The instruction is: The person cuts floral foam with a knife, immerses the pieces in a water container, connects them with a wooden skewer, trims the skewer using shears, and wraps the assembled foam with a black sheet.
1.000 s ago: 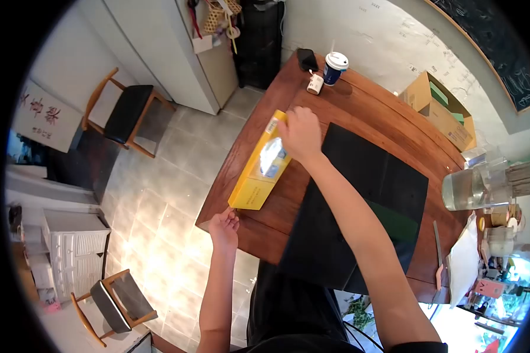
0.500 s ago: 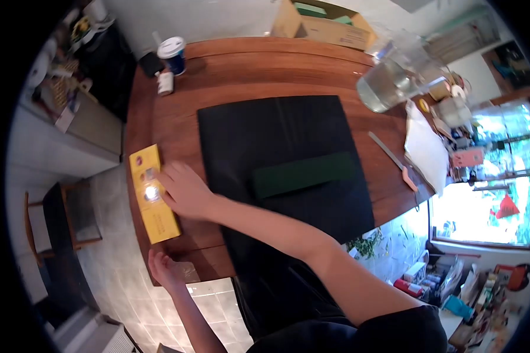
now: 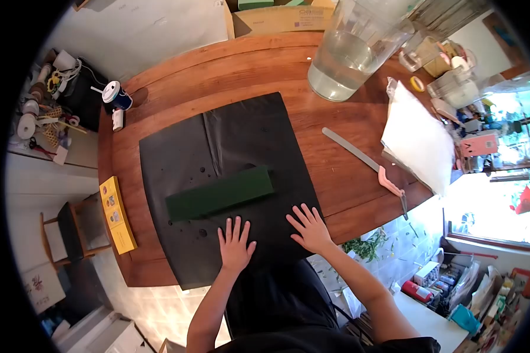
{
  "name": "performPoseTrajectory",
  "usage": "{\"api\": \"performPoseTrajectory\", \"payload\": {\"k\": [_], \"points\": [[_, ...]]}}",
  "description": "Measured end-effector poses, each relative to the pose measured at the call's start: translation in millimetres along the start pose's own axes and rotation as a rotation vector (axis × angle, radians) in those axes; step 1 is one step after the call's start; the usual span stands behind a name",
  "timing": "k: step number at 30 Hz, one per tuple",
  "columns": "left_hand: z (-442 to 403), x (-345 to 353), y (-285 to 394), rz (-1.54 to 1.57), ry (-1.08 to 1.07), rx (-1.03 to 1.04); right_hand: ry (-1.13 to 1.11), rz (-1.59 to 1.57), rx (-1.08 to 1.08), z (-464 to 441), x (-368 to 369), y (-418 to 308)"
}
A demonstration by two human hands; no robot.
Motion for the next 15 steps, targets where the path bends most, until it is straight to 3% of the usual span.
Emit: {"api": "performPoseTrajectory", "payload": {"k": [3, 5, 8, 9, 11, 13, 15], "points": [[11.3, -0.7, 7.3, -0.076, -0.049, -0.056, 0.073, -0.086, -0.094, 10.6, -5.4, 12.6], [10.0, -15.2, 18.5, -0.079, -0.064, -0.087, -0.007, -0.149, 0.043, 2.7, -66.3, 31.6], [3.8, -17.7, 41.2, 0.086, -0.058, -0.067, 0.406, 0.125, 0.382, 46.8, -95.9, 117.0], [-0.4, -16.6, 50.0, 0.133, -0.061, -0.061, 0.425, 0.264, 0.543, 60.0, -104.5, 141.3], [-1.5, 0.5, 57.6, 0.087, -0.055, -0.071, 0.248, 0.206, 0.724, 83.2, -115.8, 188.8], [9.8, 16.0, 58.5, 0.08, -0.052, -0.085, -0.014, 0.232, 0.77, 107.3, -102.5, 227.9], [20.9, 13.7, 59.1, 0.154, -0.106, -0.047, 0.053, 0.257, 0.579, 123.5, -94.8, 251.8]]}}
Point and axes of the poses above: each hand's wrist, its own z-axis away from the middle knuckle, its own x-axis out of the palm, y = z × x, the point moved 2 cm from there along -z, towards the middle knuckle, and after that the axes turned 13 degrees about -x, right-handed, at the moved point
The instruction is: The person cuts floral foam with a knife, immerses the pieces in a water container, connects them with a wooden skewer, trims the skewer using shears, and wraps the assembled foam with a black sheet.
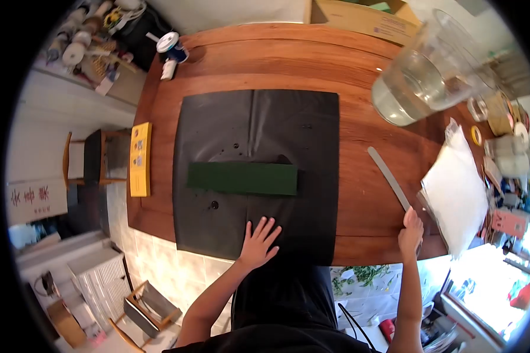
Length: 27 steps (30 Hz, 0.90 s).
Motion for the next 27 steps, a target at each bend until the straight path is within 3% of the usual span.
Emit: {"api": "performPoseTrajectory", "payload": {"k": [1, 2, 5, 7, 9, 11, 13, 15, 18, 21, 27], "points": [[8.3, 1.8, -2.9, 0.03, -0.05, 0.032, 0.143, -0.078, -0.061, 2.3, 7.7, 11.8], [17.8, 3.1, -6.5, 0.059, -0.1, 0.066, 0.157, -0.146, -0.04, 1.5, 10.8, 19.1], [51.6, -6.6, -19.9, 0.134, -0.138, 0.164, 0.3, -0.222, -0.265, -8.4, -18.1, 9.6], [72.5, -15.9, -32.7, 0.222, -0.145, 0.183, 0.364, -0.319, -0.375, -24.9, -67.3, -33.8], [88.2, -29.3, -46.0, 0.393, -0.164, 0.139, 0.234, -0.418, -0.451, -49.3, -112.4, -91.1], [69.4, -65.9, -65.7, 0.322, 0.118, 0.062, 0.139, -0.494, -0.63, -85.6, -148.5, -159.5], [34.5, -121.3, -90.9, 0.409, 0.448, -0.168, -0.071, -0.49, -0.654, -105.7, -154.8, -201.5], [2.1, -184.4, -113.4, 0.575, 0.694, -0.361, -0.05, -0.526, -0.762, -120.6, -153.8, -242.8], [-33.5, -237.3, -151.4, 0.901, 0.743, -0.409, -0.174, -0.422, -0.862, -132.3, -174.7, -309.9], [-59.0, -259.3, -173.0, 0.84, 0.582, -0.176, -0.228, -0.335, -0.948, -136.8, -175.2, -348.1], [-61.2, -241.3, -190.8, 0.586, 0.451, -0.09, -0.273, -0.37, -0.902, -145.4, -159.2, -354.7]]}}
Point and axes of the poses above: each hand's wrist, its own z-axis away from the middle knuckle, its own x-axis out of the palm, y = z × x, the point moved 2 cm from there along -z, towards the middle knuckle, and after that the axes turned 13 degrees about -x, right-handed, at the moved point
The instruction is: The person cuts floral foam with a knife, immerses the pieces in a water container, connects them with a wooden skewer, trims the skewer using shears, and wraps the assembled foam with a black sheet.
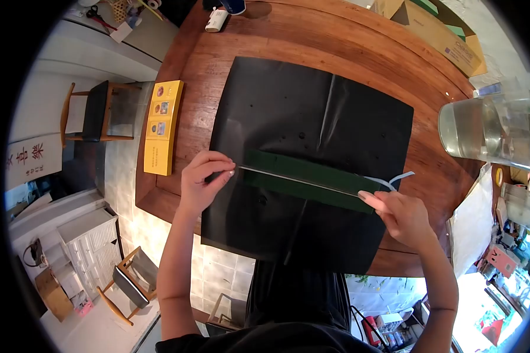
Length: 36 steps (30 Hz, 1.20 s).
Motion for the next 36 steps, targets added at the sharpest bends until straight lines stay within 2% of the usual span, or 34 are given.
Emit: {"api": "performPoseTrajectory", "payload": {"k": [5, 14, 17, 21, 24, 30, 36], "points": [[-8.5, 9.5, -21.2, -0.006, 0.029, -0.015, 0.043, 0.104, -0.063, -1.7, 8.0, 7.0], [-5.9, 16.6, -16.6, 0.079, -0.091, 0.005, 0.132, -0.046, -0.011, 14.3, 5.7, 21.1], [-10.4, 24.1, -28.8, 0.077, -0.198, -0.038, 0.193, -0.059, -0.012, 30.4, 0.0, 33.1], [-20.8, 39.5, -14.0, -0.144, -0.361, -0.108, 0.209, -0.092, 0.08, 52.8, 1.7, 43.6], [-25.0, 49.0, -29.6, -0.129, -0.485, -0.099, 0.203, -0.096, 0.093, 61.2, 4.4, 46.5], [-25.0, 50.5, -15.5, -0.158, -0.411, -0.079, 0.203, -0.041, 0.003, 63.9, 8.4, 46.3], [-28.3, 41.7, -24.1, -0.101, -0.436, -0.038, 0.182, -0.041, -0.012, 64.8, 13.7, 51.2]]}}
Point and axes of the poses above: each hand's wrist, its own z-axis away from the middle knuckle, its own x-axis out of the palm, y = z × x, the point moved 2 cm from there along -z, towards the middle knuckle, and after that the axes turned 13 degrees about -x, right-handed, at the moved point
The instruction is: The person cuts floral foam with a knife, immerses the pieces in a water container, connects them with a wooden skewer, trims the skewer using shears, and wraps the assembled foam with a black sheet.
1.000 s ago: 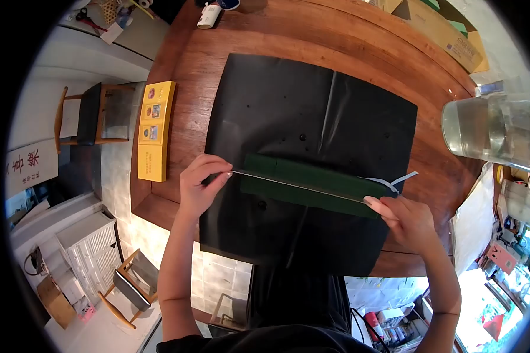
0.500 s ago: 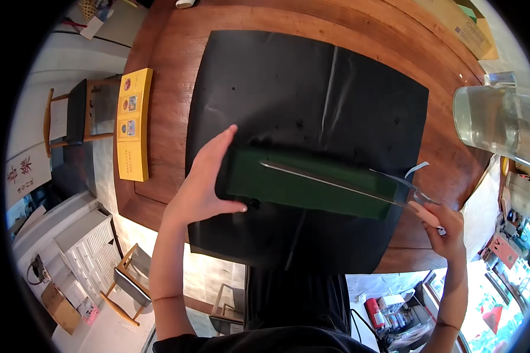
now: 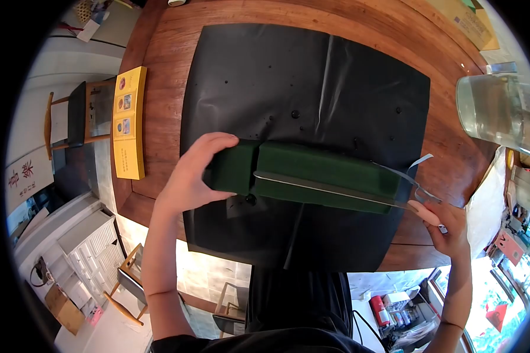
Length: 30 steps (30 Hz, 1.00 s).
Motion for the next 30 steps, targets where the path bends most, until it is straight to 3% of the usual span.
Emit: {"api": "performPoseTrajectory", "payload": {"k": [7, 17, 21, 24, 30], "points": [[-3.4, -22.6, -12.9, -0.018, 0.142, -0.063, -0.025, 0.017, -0.014, -1.5, 2.5, 0.0], [-4.8, -18.7, -3.9, -0.012, 0.033, -0.096, -0.021, -0.032, 0.009, -3.1, 3.3, 2.0], [-2.1, -22.3, 28.8, -0.24, 0.318, 0.16, -0.062, -0.038, 0.028, -2.3, -0.1, 1.7], [0.5, -16.8, 50.3, -0.382, 0.372, 0.272, -0.033, -0.016, -0.014, -4.6, 1.4, 3.8], [-6.4, 7.3, 67.5, -0.479, 0.26, 0.315, -0.052, -0.019, -0.015, -2.4, 2.3, 12.2]]}}
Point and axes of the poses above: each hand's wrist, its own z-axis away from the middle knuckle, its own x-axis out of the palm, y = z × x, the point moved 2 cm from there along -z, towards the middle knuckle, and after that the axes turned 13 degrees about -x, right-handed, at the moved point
